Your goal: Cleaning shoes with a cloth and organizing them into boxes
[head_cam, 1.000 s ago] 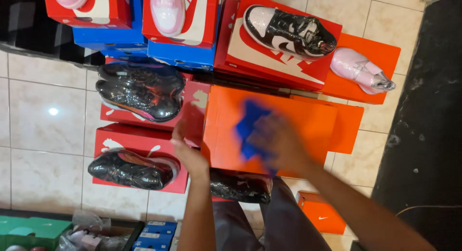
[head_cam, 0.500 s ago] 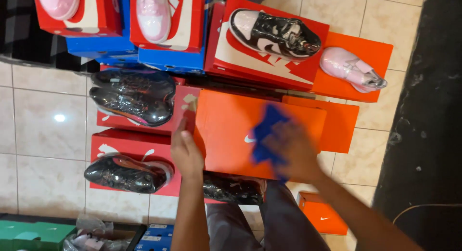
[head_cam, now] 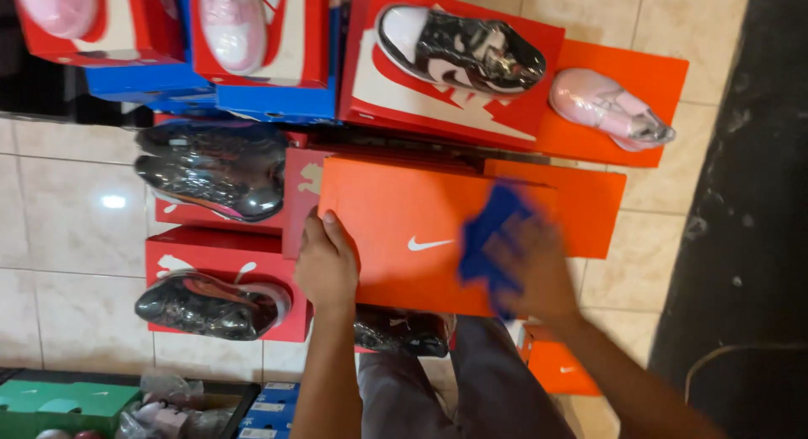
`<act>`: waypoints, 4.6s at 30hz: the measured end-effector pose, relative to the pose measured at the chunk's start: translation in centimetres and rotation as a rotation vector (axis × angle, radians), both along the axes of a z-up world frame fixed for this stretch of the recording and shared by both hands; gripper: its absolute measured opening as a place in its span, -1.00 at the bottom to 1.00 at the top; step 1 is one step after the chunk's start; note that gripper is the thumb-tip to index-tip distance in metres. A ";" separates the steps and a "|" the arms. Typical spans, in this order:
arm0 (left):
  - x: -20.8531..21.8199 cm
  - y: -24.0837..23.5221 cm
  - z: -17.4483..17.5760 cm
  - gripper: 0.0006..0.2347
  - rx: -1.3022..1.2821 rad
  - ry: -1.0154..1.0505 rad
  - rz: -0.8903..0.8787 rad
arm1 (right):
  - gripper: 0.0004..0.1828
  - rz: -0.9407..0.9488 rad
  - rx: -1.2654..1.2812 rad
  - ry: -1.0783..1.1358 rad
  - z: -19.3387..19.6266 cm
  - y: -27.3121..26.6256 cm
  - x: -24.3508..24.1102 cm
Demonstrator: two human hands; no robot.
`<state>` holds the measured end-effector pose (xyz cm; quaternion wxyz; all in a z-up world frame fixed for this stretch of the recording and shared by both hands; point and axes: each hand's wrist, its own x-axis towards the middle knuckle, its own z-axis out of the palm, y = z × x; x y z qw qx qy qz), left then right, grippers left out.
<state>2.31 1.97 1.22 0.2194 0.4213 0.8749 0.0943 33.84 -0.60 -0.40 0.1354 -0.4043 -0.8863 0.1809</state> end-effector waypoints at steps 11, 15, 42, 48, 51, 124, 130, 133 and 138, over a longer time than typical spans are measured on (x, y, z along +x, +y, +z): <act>-0.8 0.1 1.0 -0.57 0.033 -0.225 0.120 | -0.30 0.403 -0.086 0.278 0.9 -1.9 -11.1; -1.3 -0.5 0.3 -0.54 -0.004 -0.243 0.156 | -0.25 0.383 -0.168 0.294 0.0 4.5 -6.5; -0.7 -0.2 -0.4 -0.41 -0.090 0.146 -0.017 | -0.72 -1.374 -0.968 1.271 -11.2 -13.7 3.8; -0.7 -0.2 -0.3 -0.40 -0.049 0.180 -0.084 | -0.82 -0.997 -1.034 1.663 -16.9 -3.8 6.9; -0.8 0.0 -0.4 -0.42 -0.075 0.115 -0.020 | -0.57 -1.194 -0.697 1.578 -19.5 -3.6 7.2; 1.4 -4.7 -3.7 -0.50 0.849 -0.789 0.751 | -0.28 -0.364 -0.695 -0.219 5.6 15.3 -15.4; 9.2 -8.1 0.1 -0.51 0.856 -0.868 0.786 | -0.21 -0.386 -0.671 -0.181 5.2 15.0 -15.7; 16.1 -13.3 -0.3 -0.50 0.717 -0.910 0.742 | -0.23 -0.388 -0.671 -0.217 5.7 15.3 -16.6; 10.1 -9.7 -1.4 -0.53 0.753 -0.892 0.728 | -0.24 -0.346 -0.660 -0.263 4.6 15.5 -15.9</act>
